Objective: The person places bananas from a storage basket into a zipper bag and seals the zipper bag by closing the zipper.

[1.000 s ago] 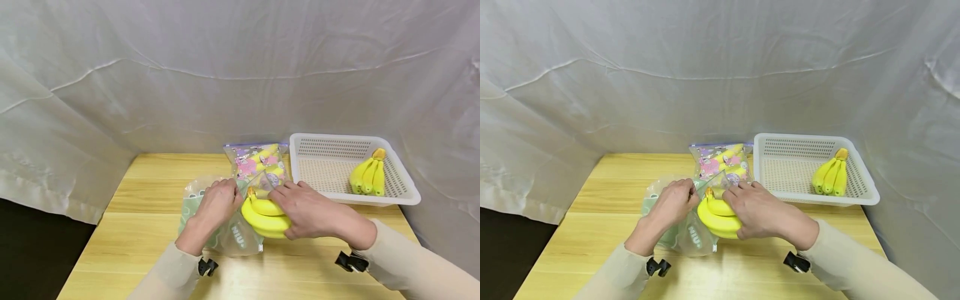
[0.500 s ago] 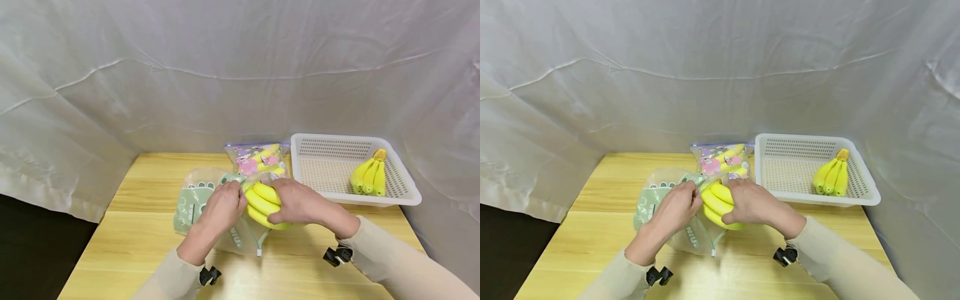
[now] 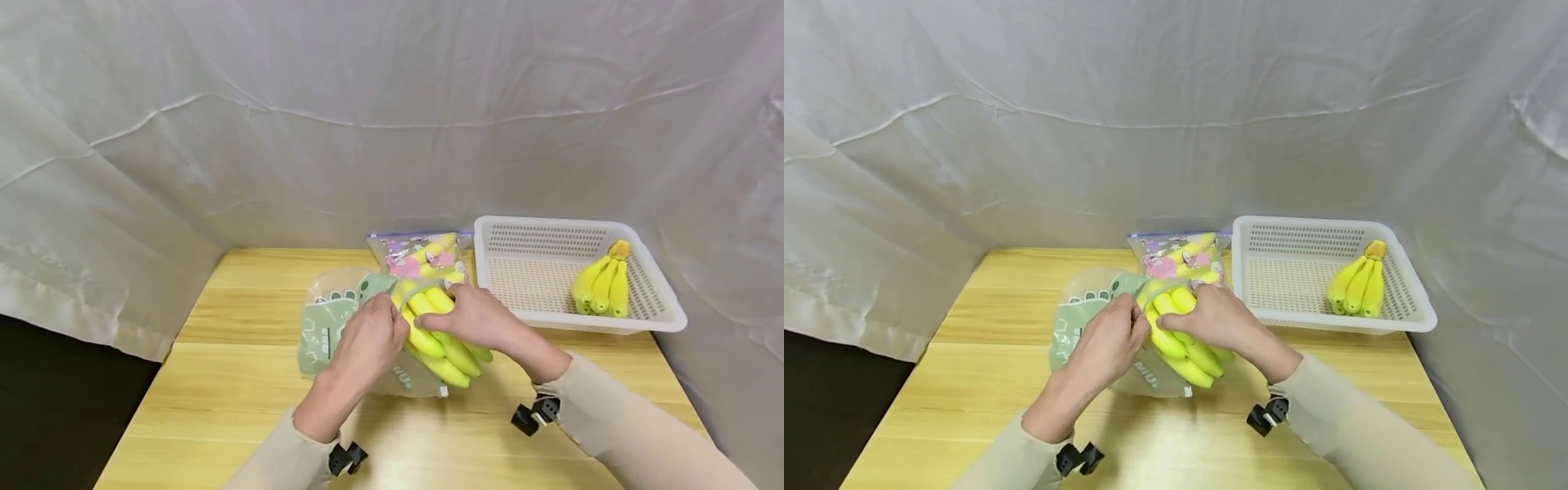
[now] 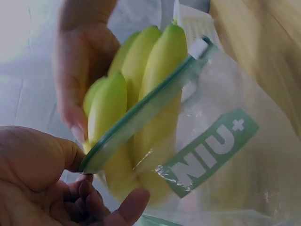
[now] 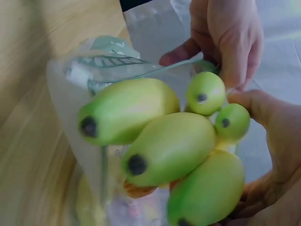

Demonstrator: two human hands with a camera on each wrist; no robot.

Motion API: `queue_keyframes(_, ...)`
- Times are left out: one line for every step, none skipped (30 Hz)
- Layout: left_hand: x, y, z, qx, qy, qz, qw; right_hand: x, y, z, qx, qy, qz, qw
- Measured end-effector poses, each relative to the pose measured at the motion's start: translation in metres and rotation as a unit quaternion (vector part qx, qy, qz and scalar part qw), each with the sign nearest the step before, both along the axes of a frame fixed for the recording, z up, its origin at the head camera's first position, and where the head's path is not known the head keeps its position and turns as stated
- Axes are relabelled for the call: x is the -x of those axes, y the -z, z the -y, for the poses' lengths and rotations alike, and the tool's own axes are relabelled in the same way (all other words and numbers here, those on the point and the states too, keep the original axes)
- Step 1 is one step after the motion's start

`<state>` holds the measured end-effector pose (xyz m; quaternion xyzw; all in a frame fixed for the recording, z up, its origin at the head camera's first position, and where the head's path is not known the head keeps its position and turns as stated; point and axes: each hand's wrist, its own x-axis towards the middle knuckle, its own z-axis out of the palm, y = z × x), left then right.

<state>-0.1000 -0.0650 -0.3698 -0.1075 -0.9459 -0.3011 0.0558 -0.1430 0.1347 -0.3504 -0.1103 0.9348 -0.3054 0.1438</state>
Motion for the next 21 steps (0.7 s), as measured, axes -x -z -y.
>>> queue_keyframes(-0.001,-0.001,-0.001,-0.005,0.001,0.013,0.9999,0.001,0.001,0.0,0.007,0.01,0.004,1.0)
queue_keyframes(-0.002,-0.002,-0.001,-0.009,0.004,0.025,0.9996,0.002,0.002,-0.001,0.015,0.02,0.009,1.0)
queue_keyframes(-0.003,-0.003,-0.002,-0.012,0.005,0.035,0.9993,0.003,0.004,-0.001,0.022,0.029,0.014,0.999)
queue_keyframes(-0.003,-0.004,-0.003,-0.014,0.006,0.042,0.999,0.003,0.005,-0.001,0.031,0.038,0.018,0.999)
queue_keyframes(-0.005,-0.005,-0.003,-0.015,0.008,0.045,0.9988,0.002,0.006,0.0,0.039,0.047,0.022,0.998)
queue_keyframes(-0.006,-0.006,-0.003,-0.015,0.01,0.046,0.9988,0.002,0.007,0.001,0.048,0.053,0.024,0.997)
queue_keyframes(-0.006,-0.007,-0.004,-0.013,0.011,0.044,0.9989,0.001,0.009,0.002,0.059,0.059,0.025,0.996)
queue_keyframes(-0.007,-0.008,-0.004,-0.012,0.012,0.041,0.999,0.0,0.01,0.003,0.072,0.064,0.024,0.995)
queue_keyframes(-0.007,-0.008,-0.004,-0.014,0.013,0.039,0.999,0.0,0.012,0.005,0.09,0.066,0.025,0.993)
queue_keyframes(-0.007,-0.009,-0.004,-0.016,0.013,0.035,0.9992,-0.001,0.013,0.006,0.112,0.063,0.029,0.991)
queue_keyframes(-0.007,-0.009,-0.004,-0.017,0.014,0.03,0.9993,-0.002,0.014,0.008,0.141,0.057,0.036,0.988)
queue_keyframes(-0.007,-0.01,-0.004,-0.018,0.012,0.026,0.9994,-0.002,0.015,0.009,0.167,0.048,0.045,0.984)
queue_keyframes(-0.007,-0.01,-0.004,-0.019,0.012,0.018,0.9996,-0.003,0.015,0.01,0.191,0.037,0.056,0.979)
queue_keyframes(-0.007,-0.01,-0.003,-0.02,0.009,0.014,0.9997,-0.004,0.015,0.01,0.209,0.026,0.066,0.975)
queue_keyframes(-0.007,-0.01,-0.003,-0.022,0.005,0.011,0.9997,-0.004,0.015,0.011,0.218,0.016,0.072,0.973)
queue_keyframes(-0.007,-0.01,-0.002,-0.022,0.002,0.01,0.9997,-0.005,0.015,0.011,0.214,0.003,0.066,0.975)
queue_keyframes(-0.007,-0.01,-0.001,-0.021,0.001,0.01,0.9997,-0.006,0.015,0.012,0.202,-0.008,0.053,0.978)
queue_keyframes(-0.007,-0.01,0.0,-0.022,0.002,0.014,0.9997,-0.006,0.015,0.013,0.178,-0.016,0.031,0.983)
queue_keyframes(-0.007,-0.01,0.0,-0.023,0.005,0.02,0.9995,-0.007,0.015,0.014,0.145,-0.023,0.001,0.989)
queue_keyframes(-0.006,-0.01,0.001,-0.025,0.007,0.027,0.9993,-0.008,0.016,0.016,0.111,-0.024,-0.034,0.993)
queue_keyframes(-0.006,-0.011,0.001,-0.029,0.011,0.034,0.9989,-0.008,0.017,0.019,0.076,-0.023,-0.07,0.994)
